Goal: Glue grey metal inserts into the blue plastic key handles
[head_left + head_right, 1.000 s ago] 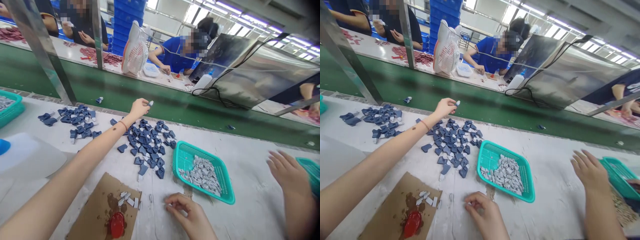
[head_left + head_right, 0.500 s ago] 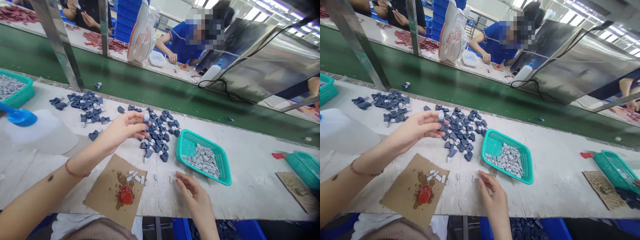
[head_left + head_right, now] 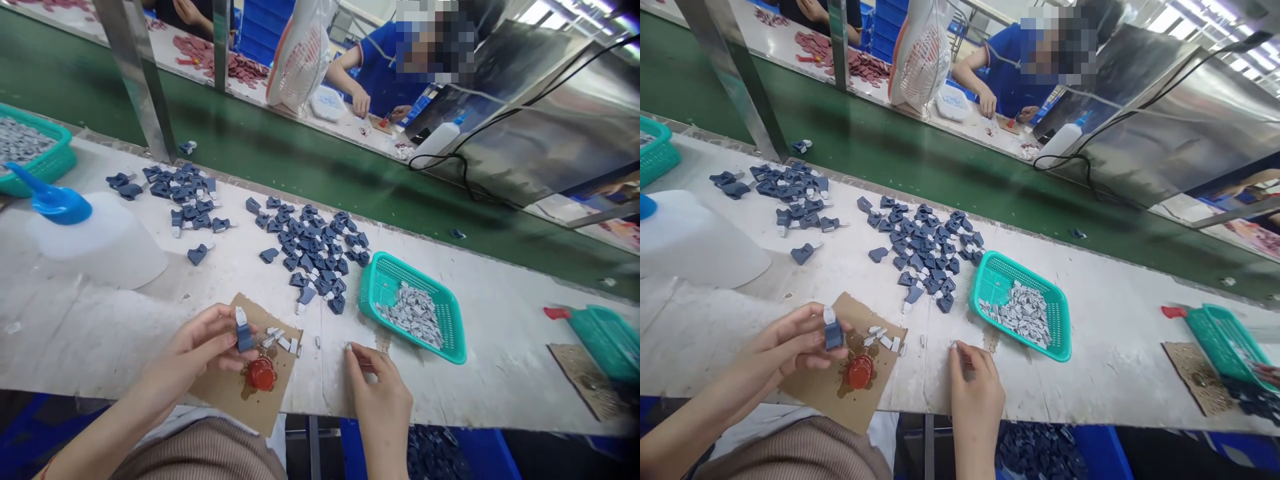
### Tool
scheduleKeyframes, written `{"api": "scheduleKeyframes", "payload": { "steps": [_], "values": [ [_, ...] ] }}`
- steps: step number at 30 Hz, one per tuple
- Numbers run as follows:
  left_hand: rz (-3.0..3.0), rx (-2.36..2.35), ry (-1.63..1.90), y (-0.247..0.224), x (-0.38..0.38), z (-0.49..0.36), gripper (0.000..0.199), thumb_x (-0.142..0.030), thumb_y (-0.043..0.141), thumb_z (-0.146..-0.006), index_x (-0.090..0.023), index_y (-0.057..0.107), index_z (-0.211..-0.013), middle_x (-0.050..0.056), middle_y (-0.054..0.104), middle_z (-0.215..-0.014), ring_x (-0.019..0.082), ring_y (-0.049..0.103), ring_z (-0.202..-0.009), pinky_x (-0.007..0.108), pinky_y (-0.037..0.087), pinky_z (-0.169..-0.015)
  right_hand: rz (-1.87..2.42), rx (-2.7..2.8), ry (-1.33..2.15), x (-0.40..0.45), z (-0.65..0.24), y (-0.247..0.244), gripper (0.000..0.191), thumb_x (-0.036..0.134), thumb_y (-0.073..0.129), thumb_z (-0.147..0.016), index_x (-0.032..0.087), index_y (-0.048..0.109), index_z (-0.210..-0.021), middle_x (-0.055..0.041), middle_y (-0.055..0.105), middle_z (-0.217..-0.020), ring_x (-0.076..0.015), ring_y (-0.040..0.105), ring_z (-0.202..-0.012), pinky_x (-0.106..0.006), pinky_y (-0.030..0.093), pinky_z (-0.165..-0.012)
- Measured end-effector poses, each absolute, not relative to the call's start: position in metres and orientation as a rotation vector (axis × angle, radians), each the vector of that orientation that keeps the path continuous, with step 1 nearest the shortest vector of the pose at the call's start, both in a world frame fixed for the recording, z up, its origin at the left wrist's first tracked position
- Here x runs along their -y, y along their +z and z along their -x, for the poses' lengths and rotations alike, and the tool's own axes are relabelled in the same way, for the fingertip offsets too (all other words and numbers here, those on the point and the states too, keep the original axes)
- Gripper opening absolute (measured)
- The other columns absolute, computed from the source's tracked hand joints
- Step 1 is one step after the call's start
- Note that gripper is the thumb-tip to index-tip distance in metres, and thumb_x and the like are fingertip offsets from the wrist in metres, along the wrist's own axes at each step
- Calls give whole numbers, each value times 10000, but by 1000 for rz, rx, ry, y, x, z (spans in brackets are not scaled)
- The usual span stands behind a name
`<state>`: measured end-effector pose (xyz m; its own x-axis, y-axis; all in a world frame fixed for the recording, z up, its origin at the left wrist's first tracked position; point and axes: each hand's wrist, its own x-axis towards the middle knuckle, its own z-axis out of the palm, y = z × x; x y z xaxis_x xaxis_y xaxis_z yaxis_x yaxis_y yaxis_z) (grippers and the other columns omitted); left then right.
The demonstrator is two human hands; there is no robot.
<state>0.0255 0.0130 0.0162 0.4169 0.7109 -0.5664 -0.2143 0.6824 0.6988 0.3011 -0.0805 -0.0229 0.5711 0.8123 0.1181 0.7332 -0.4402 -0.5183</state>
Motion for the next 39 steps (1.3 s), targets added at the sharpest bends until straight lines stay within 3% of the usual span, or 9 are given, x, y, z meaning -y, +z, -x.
{"api": "scheduleKeyframes", "payload": {
  "steps": [6,9,13,18,21,27,31,33,39],
  "values": [
    [-529,-1002,626,13,-1,-20,228,-357,736,-792,-236,645,-963,76,700,-1211,242,747,-871,261,581,-690,2293,1243,283,82,-309,-20,398,546,599,-808,189,725,-931,-87,715,-865,-225,659,-720,-358,532,-714],
    [-531,-994,623,10,-1,-20,239,-352,739,-791,-230,639,-971,79,708,-1156,236,746,-846,265,578,-686,2294,1251,332,82,-313,-17,426,544,600,-795,179,724,-977,-85,719,-849,-224,671,-719,-349,545,-700],
    [-556,-976,598,10,-1,-19,272,-359,750,-788,-244,645,-1011,46,697,-1092,223,744,-817,274,575,-693,2301,1296,366,80,-314,-13,383,535,575,-805,192,726,-887,-84,717,-880,-220,671,-709,-350,537,-695],
    [-519,-992,581,6,1,-16,326,-345,770,-774,-254,680,-1075,28,664,-1164,165,714,-799,277,558,-749,2301,1350,362,77,-312,-11,328,496,583,-815,197,714,-847,-76,703,-856,-225,659,-708,-347,510,-679],
    [-499,-998,605,1,3,-15,305,-316,794,-753,-236,699,-1031,9,695,-1065,105,656,-725,243,534,-745,2291,1379,343,76,-309,-10,291,472,614,-819,200,705,-867,-69,694,-847,-229,647,-732,-346,496,-697],
    [-445,-901,621,-1,1,-11,302,-290,808,-742,-205,648,-984,-8,693,-858,108,639,-716,202,516,-639,2127,1517,334,77,-281,8,166,392,626,-873,232,670,-883,-34,668,-860,-192,625,-755,-300,491,-718],
    [-511,-865,637,1,-2,-8,243,-233,792,-755,-186,575,-855,35,687,-1121,107,675,-707,198,514,-572,1880,1734,516,74,-245,25,23,241,612,-906,247,628,-922,-17,650,-897,-158,631,-816,-240,496,-715],
    [-532,-875,642,1,-4,-7,274,-206,789,-756,-177,519,-795,46,676,-1185,83,673,-642,197,516,-561,1793,1814,591,72,-231,29,70,186,605,-905,247,612,-938,-18,650,-922,-154,640,-867,-230,500,-736],
    [-539,-848,644,0,-3,-7,336,-211,762,-791,-192,427,-766,-8,725,-897,81,676,-592,188,529,-596,1743,1951,688,68,-212,29,130,132,571,-913,241,575,-983,-32,635,-983,-164,622,-978,-257,502,-803]
  ]
}}
